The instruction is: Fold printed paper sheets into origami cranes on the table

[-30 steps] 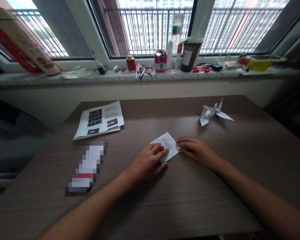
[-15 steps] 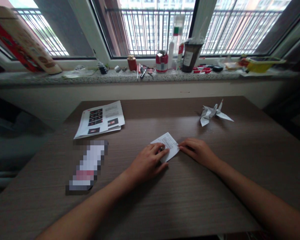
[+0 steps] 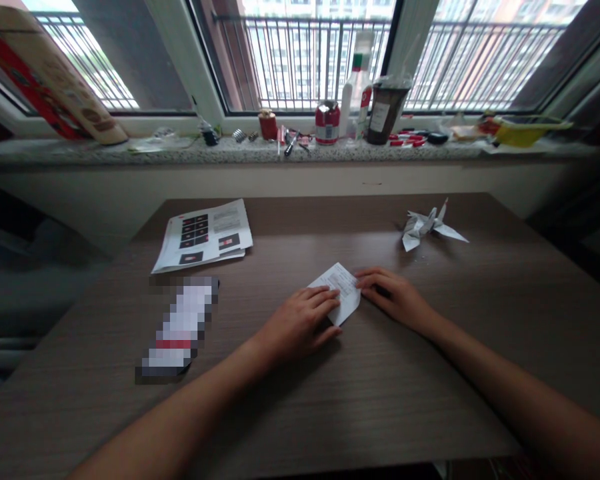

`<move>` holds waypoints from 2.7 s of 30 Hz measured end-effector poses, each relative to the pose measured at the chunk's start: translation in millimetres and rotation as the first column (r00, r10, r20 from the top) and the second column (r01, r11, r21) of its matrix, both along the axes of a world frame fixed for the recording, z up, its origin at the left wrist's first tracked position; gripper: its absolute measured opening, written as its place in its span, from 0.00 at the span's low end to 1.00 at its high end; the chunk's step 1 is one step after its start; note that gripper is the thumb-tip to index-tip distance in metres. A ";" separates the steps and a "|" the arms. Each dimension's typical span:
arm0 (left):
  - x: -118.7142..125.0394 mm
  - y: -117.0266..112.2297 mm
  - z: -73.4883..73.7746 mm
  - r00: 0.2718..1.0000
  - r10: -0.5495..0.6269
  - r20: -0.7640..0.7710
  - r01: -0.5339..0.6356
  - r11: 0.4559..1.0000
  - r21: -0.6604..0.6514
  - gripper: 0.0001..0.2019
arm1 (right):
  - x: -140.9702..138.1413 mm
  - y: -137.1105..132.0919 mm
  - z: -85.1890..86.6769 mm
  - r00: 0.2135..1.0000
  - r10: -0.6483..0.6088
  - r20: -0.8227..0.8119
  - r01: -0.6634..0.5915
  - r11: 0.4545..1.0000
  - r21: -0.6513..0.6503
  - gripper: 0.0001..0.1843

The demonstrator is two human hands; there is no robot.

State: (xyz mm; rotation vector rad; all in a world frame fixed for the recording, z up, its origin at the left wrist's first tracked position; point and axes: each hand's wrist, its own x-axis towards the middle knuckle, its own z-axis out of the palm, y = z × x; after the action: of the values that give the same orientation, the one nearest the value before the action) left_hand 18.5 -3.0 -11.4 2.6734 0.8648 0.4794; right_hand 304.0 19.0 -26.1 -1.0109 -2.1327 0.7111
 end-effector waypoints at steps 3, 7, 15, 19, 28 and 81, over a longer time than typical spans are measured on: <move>0.2 -1.3 -0.2 1.000 -0.008 0.004 0.008 1.000 0.006 0.22 | -0.3 2.4 1.7 1.000 0.008 0.010 -0.008 0.999 -0.052 0.08; 1.3 -3.1 -1.4 1.000 -0.013 -0.002 0.013 1.000 0.006 0.24 | -1.7 8.7 5.8 0.998 -0.009 0.064 0.016 0.994 -0.104 0.08; 0.8 -1.9 -0.1 0.999 -0.041 -0.001 0.041 0.999 0.000 0.19 | -16.8 23.4 7.3 0.997 -0.038 0.068 0.046 0.992 -0.114 0.06; 0.2 -1.7 -0.7 0.999 -0.047 0.005 0.047 0.999 0.014 0.16 | -26.5 26.0 6.2 0.996 -0.046 0.077 0.051 0.996 -0.070 0.06; -3.2 0.8 2.5 0.993 -0.119 0.001 0.119 0.993 -0.002 0.15 | -29.8 26.4 1.8 0.991 -0.111 0.069 0.114 0.993 -0.037 0.03; -12.5 4.5 12.9 0.971 -0.236 -0.035 0.232 0.967 -0.107 0.29 | -35.9 28.6 -9.6 0.943 -0.219 0.250 0.191 0.973 0.129 0.06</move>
State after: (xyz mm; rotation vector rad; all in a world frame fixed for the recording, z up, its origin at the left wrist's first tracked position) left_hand 6.0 1.5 1.5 2.6555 0.5582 0.3073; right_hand 268.1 47.6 -35.7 -1.3085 -2.2166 0.3777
